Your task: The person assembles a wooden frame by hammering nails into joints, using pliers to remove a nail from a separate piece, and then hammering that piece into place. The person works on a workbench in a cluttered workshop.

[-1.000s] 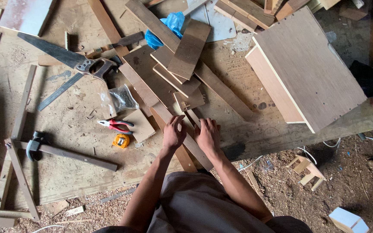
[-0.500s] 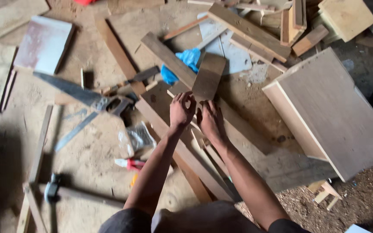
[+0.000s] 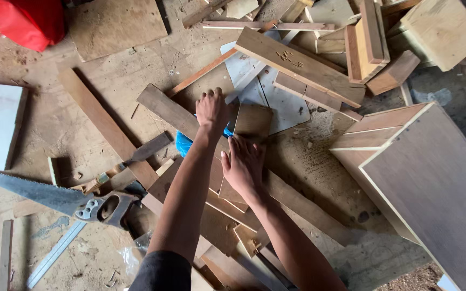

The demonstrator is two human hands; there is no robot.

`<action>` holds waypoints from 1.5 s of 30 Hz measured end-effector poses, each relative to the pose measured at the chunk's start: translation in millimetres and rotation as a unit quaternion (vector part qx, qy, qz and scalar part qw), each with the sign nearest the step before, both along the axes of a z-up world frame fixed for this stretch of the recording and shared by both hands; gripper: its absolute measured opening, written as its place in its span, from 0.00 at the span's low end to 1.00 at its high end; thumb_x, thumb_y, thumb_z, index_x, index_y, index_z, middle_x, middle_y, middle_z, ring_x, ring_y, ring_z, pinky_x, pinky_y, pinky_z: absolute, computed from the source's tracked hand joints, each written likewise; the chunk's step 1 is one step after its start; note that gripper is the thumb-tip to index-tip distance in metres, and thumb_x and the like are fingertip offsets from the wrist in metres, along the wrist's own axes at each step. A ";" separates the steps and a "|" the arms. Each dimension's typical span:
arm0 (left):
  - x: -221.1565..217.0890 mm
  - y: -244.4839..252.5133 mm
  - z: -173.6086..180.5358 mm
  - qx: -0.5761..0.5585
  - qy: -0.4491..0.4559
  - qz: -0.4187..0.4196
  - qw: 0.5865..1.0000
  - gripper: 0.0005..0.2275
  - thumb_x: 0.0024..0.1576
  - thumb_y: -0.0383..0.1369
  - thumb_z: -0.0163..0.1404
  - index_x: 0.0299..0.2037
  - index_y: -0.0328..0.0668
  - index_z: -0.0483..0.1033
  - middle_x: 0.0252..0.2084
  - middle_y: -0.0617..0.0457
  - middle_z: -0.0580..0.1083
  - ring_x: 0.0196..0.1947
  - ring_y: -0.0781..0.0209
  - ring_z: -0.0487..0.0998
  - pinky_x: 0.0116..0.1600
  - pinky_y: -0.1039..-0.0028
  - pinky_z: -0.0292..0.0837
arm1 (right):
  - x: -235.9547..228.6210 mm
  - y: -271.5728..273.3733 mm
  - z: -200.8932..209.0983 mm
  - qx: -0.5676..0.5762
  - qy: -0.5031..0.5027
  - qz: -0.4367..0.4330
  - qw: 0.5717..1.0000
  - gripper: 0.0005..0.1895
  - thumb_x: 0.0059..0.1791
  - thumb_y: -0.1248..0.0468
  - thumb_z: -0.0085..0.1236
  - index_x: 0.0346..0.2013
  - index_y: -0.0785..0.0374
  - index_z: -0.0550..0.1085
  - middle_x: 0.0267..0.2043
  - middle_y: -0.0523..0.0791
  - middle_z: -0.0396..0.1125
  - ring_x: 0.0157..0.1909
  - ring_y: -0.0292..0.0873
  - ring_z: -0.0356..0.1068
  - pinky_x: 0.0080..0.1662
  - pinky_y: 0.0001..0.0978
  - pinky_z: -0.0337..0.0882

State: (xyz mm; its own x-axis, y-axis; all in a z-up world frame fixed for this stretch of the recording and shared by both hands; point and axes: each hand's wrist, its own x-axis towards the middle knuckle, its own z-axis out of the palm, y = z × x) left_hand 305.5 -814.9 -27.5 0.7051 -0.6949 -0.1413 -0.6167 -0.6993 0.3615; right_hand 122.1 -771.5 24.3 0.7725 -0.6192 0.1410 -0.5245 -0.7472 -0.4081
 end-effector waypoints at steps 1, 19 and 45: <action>2.3 -3.0 -6.3 0.009 -0.005 -0.013 1.000 0.18 0.54 0.43 0.57 0.46 0.37 0.75 0.50 0.43 0.74 0.54 0.44 0.74 0.55 0.56 0.71 | 0.2 -1.7 -2.4 0.002 0.003 -0.002 1.000 0.25 0.53 0.55 0.52 0.60 0.66 0.70 0.62 0.51 0.67 0.63 0.51 0.65 0.64 0.61 0.56; -90.5 97.8 80.8 -0.171 0.058 0.018 0.983 0.12 0.62 0.35 0.46 0.45 0.32 0.63 0.38 0.33 0.75 0.39 0.33 0.78 0.40 0.49 0.75 | 5.4 -3.9 -61.0 0.535 -0.256 -0.174 0.786 0.17 0.58 0.56 0.43 0.50 0.63 0.75 0.41 0.47 0.75 0.42 0.42 0.73 0.45 0.32 0.72; -338.7 449.9 60.8 -0.404 0.463 0.285 0.736 0.17 0.67 0.41 0.40 0.49 0.34 0.76 0.35 0.54 0.79 0.35 0.68 0.78 0.43 0.74 0.75 | -152.1 234.3 15.6 0.593 -0.055 0.210 0.776 0.17 0.46 0.54 0.71 0.35 0.66 0.76 0.28 0.39 0.70 0.31 0.30 0.65 0.34 0.25 0.67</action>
